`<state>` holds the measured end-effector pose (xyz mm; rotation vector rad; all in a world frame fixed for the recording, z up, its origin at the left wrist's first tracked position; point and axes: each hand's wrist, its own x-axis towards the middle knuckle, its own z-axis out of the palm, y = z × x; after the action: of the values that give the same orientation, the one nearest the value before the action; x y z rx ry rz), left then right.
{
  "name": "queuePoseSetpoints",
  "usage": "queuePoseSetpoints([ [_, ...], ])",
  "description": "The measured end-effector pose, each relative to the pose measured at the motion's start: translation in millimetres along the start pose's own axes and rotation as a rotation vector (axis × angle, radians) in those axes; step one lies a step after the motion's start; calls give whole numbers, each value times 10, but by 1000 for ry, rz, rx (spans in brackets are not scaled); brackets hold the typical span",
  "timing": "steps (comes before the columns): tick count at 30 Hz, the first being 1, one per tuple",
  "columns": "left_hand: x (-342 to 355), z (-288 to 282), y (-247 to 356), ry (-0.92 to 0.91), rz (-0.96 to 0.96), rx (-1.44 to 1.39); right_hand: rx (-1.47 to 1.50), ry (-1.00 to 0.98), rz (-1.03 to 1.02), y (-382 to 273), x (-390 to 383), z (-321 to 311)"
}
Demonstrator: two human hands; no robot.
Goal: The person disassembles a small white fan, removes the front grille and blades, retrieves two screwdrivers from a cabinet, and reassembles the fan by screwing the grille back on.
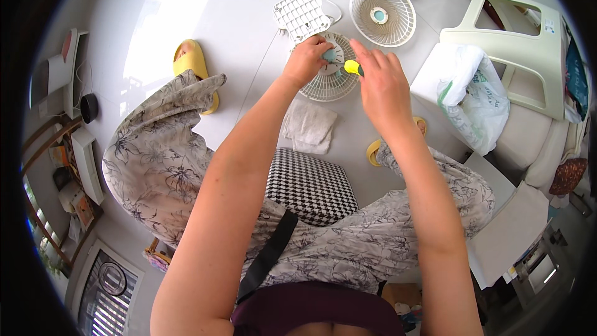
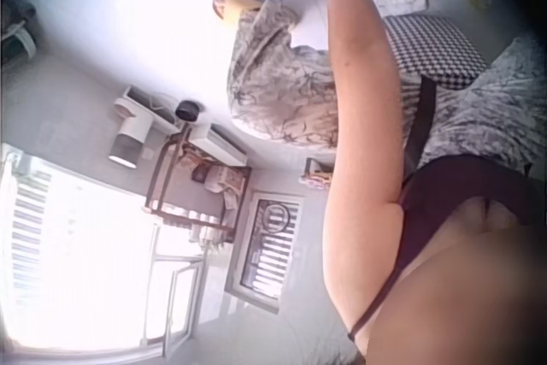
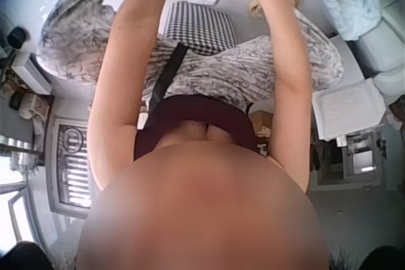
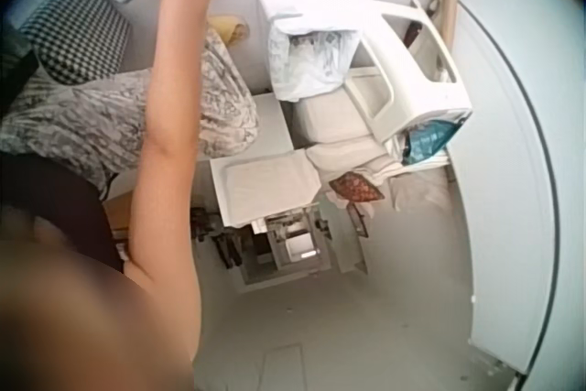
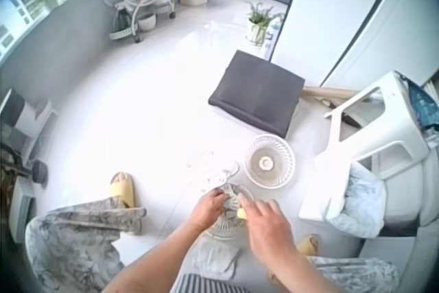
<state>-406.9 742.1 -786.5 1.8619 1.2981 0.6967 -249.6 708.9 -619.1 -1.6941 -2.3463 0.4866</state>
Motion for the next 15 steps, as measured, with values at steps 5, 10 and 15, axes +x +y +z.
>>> queuePoseSetpoints([
  [5,-47,21,5,22,-12,-16,104,92,81,111,-146,-41],
  [10,-133,85,110,243,-15,10,308,180,319,275,-292,-37],
  [15,-387,342,410,493,-313,219,342,250,540,424,-449,129],
])
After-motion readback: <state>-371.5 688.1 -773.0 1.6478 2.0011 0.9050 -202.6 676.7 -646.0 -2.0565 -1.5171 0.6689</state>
